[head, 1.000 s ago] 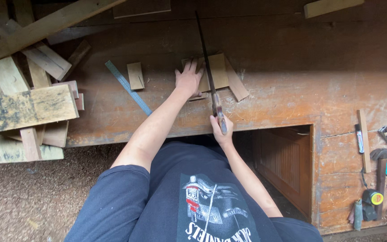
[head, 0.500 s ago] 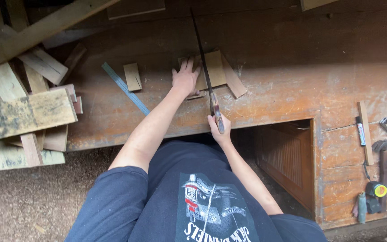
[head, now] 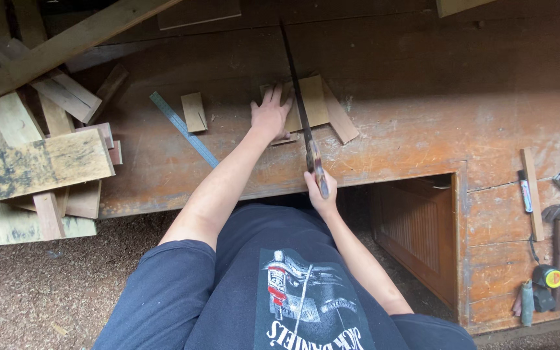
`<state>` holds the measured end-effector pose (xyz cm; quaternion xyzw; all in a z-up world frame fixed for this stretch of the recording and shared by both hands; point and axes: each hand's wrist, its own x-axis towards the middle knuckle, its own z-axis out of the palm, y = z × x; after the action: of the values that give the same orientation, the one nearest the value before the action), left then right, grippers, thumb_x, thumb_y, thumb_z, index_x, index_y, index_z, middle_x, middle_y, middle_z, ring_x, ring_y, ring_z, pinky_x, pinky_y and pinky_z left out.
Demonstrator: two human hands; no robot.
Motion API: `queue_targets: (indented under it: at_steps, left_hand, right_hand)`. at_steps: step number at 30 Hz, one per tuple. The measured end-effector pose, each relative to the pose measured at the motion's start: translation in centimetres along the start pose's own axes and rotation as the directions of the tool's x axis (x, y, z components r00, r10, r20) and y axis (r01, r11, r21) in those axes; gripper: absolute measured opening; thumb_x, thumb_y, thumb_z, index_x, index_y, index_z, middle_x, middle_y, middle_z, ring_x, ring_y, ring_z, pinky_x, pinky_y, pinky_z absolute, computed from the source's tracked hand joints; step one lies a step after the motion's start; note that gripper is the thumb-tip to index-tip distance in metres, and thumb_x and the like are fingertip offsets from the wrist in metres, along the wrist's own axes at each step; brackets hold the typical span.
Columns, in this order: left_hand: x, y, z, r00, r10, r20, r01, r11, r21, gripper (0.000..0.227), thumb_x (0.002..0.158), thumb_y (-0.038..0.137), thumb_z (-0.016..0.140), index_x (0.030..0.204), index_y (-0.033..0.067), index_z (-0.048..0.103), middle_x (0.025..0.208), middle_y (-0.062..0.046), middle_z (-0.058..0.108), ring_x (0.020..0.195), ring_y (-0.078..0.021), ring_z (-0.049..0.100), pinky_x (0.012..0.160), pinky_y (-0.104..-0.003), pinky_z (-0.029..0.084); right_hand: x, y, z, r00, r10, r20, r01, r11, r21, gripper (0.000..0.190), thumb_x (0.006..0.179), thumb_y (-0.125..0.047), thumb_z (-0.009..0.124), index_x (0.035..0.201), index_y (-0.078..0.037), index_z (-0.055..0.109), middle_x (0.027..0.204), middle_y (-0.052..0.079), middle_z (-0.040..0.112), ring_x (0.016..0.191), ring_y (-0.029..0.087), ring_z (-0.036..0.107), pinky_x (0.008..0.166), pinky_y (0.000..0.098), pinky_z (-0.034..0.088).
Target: The person measures a small wooden plank with a metal ruler, marks it, and then uses a hand saw to cut the plank along the marked line. The person repeats the process on another plank.
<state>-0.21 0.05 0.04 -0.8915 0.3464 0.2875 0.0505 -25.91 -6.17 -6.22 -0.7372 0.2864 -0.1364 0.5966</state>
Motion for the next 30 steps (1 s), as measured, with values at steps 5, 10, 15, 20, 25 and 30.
queue_targets:
  at_steps: [5,10,15,20,25,30]
  left_hand:
    - [0.1,0.3,-0.2,1.0,0.007,-0.019,-0.007,1.0,-0.005,0.124,0.069,0.05,0.091,0.165,0.0283,0.016,0.171,-0.009,0.008,0.156,-0.0288,0.012,0.113,-0.068,0.036]
    - [-0.1,-0.1,-0.5,1.0,0.001,-0.004,-0.001,1.0,-0.019,0.123,0.068,0.049,0.092,0.163,0.0295,0.017,0.17,-0.009,0.006,0.156,-0.0285,0.01,0.112,-0.068,0.036]
    - [0.2,0.3,-0.6,1.0,-0.003,-0.014,0.002,1.0,-0.022,0.125,0.067,0.047,0.093,0.163,0.0288,0.016,0.17,-0.008,0.005,0.156,-0.0273,0.009,0.11,-0.069,0.036]
    - [0.2,0.2,0.4,1.0,-0.001,-0.004,0.001,1.0,-0.007,0.125,0.068,0.048,0.092,0.165,0.0279,0.015,0.17,-0.009,0.006,0.155,-0.029,0.012,0.112,-0.068,0.036]
    - [0.3,0.0,0.5,1.0,0.005,-0.017,-0.005,1.0,-0.007,0.123,0.069,0.049,0.091,0.165,0.0288,0.016,0.17,-0.009,0.007,0.155,-0.0284,0.014,0.112,-0.069,0.037]
    - [0.3,0.0,0.4,1.0,0.004,-0.027,-0.004,1.0,-0.013,0.12,0.069,0.047,0.092,0.163,0.0302,0.018,0.171,-0.009,0.007,0.156,-0.028,0.012,0.113,-0.069,0.035]
  right_hand:
    - [0.4,-0.3,-0.2,1.0,-0.027,0.003,0.027,0.999,-0.044,0.024,0.092,-0.015,0.075,0.077,-0.004,0.058,0.066,0.001,0.056,0.061,0.008,0.051,0.06,0.0272,0.046]
    - [-5.2,-0.4,-2.8,0.998,0.035,0.059,-0.032,0.997,-0.064,0.02,0.092,-0.015,0.073,0.08,-0.004,0.062,0.066,0.001,0.058,0.063,0.007,0.052,0.061,0.0273,0.047]
    - [-3.5,-0.4,-2.4,0.998,0.009,0.058,-0.003,0.994,-0.112,0.026,0.093,-0.015,0.073,0.076,-0.004,0.057,0.065,0.0,0.055,0.061,0.008,0.05,0.059,0.0276,0.046]
    - [1.5,-0.5,0.4,0.999,-0.015,0.029,0.015,1.0,-0.005,0.025,0.094,-0.014,0.074,0.078,-0.005,0.057,0.067,0.0,0.054,0.063,0.008,0.049,0.059,0.027,0.045]
    - [-2.2,-0.4,-1.4,0.998,0.032,0.056,-0.031,0.999,-0.033,0.025,0.094,-0.015,0.074,0.078,-0.004,0.059,0.065,0.0,0.056,0.061,0.007,0.049,0.058,0.0265,0.044]
    - [-6.0,-0.1,-3.8,0.997,0.047,0.067,-0.041,0.996,-0.081,0.021,0.092,-0.015,0.074,0.078,-0.005,0.062,0.064,0.0,0.057,0.061,0.007,0.05,0.058,0.0264,0.045]
